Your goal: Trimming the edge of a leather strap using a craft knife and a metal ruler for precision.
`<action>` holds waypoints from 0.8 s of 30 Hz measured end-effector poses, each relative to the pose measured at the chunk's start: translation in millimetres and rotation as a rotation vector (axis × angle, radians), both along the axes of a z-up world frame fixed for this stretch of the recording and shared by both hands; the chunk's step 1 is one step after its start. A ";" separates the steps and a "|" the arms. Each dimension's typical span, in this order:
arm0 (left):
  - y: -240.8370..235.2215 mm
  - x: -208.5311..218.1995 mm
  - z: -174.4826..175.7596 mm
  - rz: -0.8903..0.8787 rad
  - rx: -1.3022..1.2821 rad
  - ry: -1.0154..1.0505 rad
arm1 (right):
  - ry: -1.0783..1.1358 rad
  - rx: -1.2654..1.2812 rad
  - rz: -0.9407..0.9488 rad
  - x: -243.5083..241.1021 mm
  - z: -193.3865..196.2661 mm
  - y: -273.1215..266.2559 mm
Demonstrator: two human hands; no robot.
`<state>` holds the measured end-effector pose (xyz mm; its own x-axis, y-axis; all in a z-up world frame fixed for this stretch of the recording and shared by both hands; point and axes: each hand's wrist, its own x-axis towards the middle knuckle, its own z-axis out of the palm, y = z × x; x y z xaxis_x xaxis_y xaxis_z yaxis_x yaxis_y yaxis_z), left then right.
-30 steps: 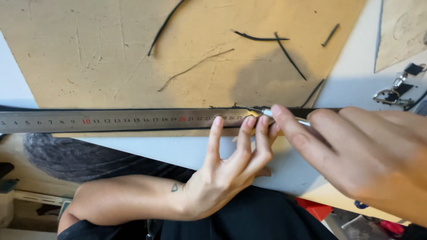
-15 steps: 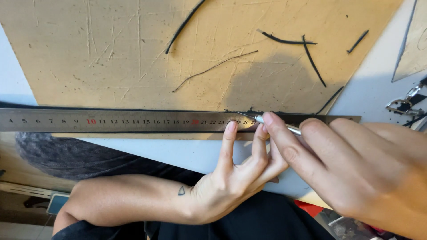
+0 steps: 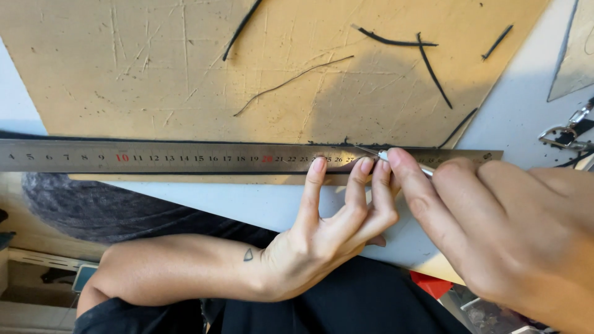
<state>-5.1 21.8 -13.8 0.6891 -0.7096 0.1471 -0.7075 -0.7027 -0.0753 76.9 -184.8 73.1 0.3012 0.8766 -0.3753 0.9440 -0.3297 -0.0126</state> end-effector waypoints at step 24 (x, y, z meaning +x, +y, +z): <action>-4.3 -7.0 1.9 -0.086 0.096 0.015 | 0.359 0.096 -0.699 -11.7 7.1 -62.4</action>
